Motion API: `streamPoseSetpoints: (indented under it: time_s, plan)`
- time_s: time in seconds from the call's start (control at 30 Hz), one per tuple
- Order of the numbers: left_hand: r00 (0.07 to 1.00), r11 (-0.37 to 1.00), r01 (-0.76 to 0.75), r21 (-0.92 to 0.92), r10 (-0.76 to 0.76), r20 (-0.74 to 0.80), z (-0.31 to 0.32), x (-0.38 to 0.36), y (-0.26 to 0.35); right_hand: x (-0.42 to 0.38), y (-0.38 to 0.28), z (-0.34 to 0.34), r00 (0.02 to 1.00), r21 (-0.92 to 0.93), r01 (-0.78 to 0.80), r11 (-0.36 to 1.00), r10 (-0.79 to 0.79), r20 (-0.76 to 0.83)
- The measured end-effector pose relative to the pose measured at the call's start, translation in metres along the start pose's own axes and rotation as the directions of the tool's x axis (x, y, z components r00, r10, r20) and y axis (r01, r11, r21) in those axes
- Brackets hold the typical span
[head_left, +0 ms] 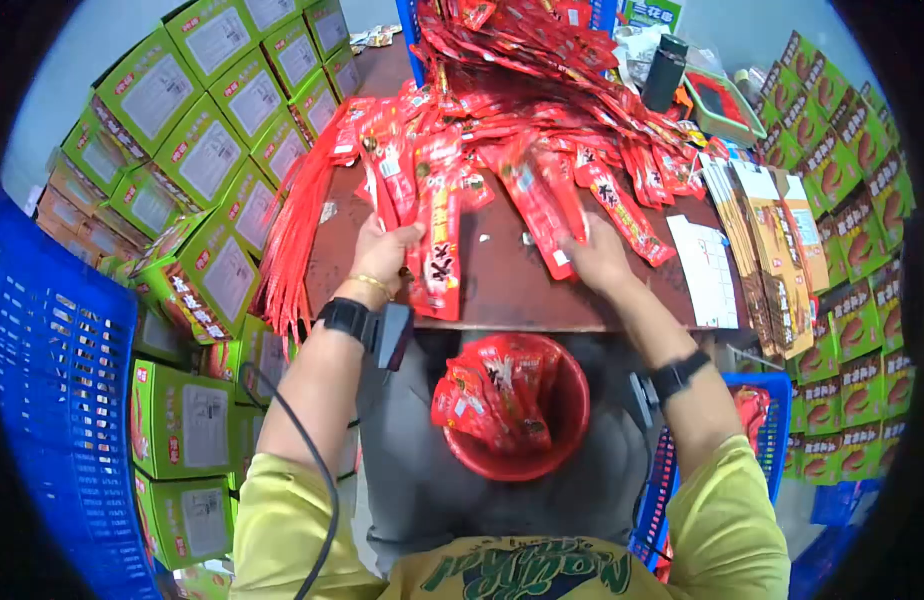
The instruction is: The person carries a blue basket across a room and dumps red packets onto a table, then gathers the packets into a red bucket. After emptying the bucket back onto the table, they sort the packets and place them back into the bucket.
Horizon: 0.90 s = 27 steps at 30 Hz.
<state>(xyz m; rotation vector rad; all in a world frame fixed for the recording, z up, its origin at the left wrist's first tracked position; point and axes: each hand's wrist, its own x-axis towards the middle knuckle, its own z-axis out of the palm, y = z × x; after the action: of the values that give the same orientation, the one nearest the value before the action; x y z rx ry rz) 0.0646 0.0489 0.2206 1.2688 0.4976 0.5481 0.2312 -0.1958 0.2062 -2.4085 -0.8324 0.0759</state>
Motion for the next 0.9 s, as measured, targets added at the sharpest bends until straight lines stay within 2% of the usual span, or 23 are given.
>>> streamPoseSetpoints:
  time_s: [0.03,0.07,0.1,0.17,0.2,0.23,0.27,0.3,0.37,0.4,0.43,0.47,0.5,0.57,0.6,0.63,0.7,0.73,0.77,0.8,0.83,0.87,0.9]
  plan:
    - [0.999,0.997,-0.019,-0.078,0.022,0.038,0.011,-0.018,0.0,-0.021,-0.002,-0.001,1.0,0.384,-0.004,0.923,0.015,-0.024]
    - [0.998,0.988,-0.044,-0.15,0.049,0.03,0.029,-0.046,0.005,-0.047,-0.006,-0.005,0.998,0.706,-0.011,0.708,0.053,-0.038]
    - [0.997,0.985,-0.075,-0.156,0.079,0.017,0.046,-0.08,0.005,-0.08,-0.017,-0.017,0.994,0.738,-0.097,0.668,0.096,0.043]
    - [0.977,0.975,-0.192,-0.115,0.179,-0.118,0.075,-0.139,-0.023,-0.138,-0.011,-0.002,0.999,0.789,0.0,0.614,0.037,-0.029]
    - [0.956,0.934,-0.22,0.281,0.263,-0.127,0.067,-0.158,-0.052,-0.168,-0.014,-0.003,0.998,0.638,-0.064,0.768,0.06,0.028]
    - [0.938,0.744,-0.211,0.634,0.337,-0.083,0.058,-0.179,-0.08,-0.191,-0.018,-0.005,0.985,0.585,-0.151,0.797,0.073,0.155]
    - [0.925,0.594,-0.181,0.784,0.373,-0.069,0.063,-0.201,-0.064,-0.212,-0.001,0.009,0.99,0.53,-0.123,0.839,0.065,0.126]
    - [0.899,0.611,-0.216,0.761,0.428,-0.088,0.06,-0.215,-0.067,-0.225,0.007,0.017,0.994,0.472,-0.086,0.877,0.047,0.094]
    - [0.921,0.51,-0.341,0.79,0.349,0.172,0.044,-0.235,-0.074,-0.233,0.004,0.012,0.985,0.437,-0.122,0.891,0.056,0.162]
    - [0.939,0.539,-0.323,0.778,0.08,0.335,0.042,-0.24,-0.077,-0.234,-0.005,0.009,0.973,0.405,-0.141,0.903,0.051,0.224]
    - [0.862,0.562,-0.299,0.771,-0.186,0.471,0.04,-0.243,-0.08,-0.233,-0.013,0.01,0.972,0.408,-0.146,0.901,0.055,0.227]
    - [0.818,0.422,-0.358,0.833,-0.288,0.498,0.038,-0.245,-0.094,-0.229,-0.02,0.013,0.953,0.335,-0.085,0.938,-0.021,0.301]
    - [0.82,0.422,-0.352,0.836,-0.292,0.493,0.038,-0.241,-0.103,-0.226,-0.026,0.017,0.92,0.265,-0.014,0.964,-0.091,0.381]
    - [0.626,0.305,-0.281,0.91,-0.66,0.415,0.036,-0.22,-0.122,-0.222,-0.031,0.029,0.899,0.202,-0.011,0.979,-0.079,0.43]
    - [0.629,0.308,-0.277,0.91,-0.658,0.414,0.032,-0.208,-0.145,-0.217,-0.027,0.039,0.881,0.156,0.005,0.988,-0.078,0.466]
    - [0.56,0.287,-0.405,0.868,-0.673,0.484,0.026,-0.2,-0.176,-0.217,-0.02,0.051,0.86,0.108,0.015,0.994,-0.068,0.506]
    - [0.346,0.181,-0.717,0.673,-0.745,0.57,0.04,-0.189,-0.177,-0.22,0.003,0.071,0.861,0.094,0.03,0.995,-0.074,0.504]
    - [0.263,0.22,-0.812,0.54,-0.689,0.676,0.039,-0.205,-0.165,-0.223,0.014,0.076,0.873,-0.018,0.078,0.997,-0.059,0.485]
    - [0.465,0.289,-0.607,0.74,-0.627,0.625,0.03,-0.226,-0.155,-0.226,0.018,0.079,0.879,-0.121,0.13,0.984,-0.058,0.473]
    - [0.429,0.313,-0.681,0.662,-0.562,0.707,0.043,-0.224,-0.086,-0.216,0.002,0.051,0.823,-0.101,0.072,0.992,-0.001,0.568]
    - [0.445,0.499,-0.542,0.677,-0.513,0.734,0.036,-0.23,-0.069,-0.214,-0.011,0.033,0.815,-0.095,0.058,0.994,0.008,0.579]
    - [0.457,0.572,-0.417,0.706,-0.539,0.707,0.034,-0.225,-0.039,-0.211,-0.021,0.018,0.798,-0.153,0.0,0.988,0.092,0.596]
    - [0.707,0.356,-0.508,0.784,-0.349,0.616,0.03,-0.226,-0.018,-0.21,-0.025,0.012,0.778,-0.215,-0.058,0.975,0.179,0.603]
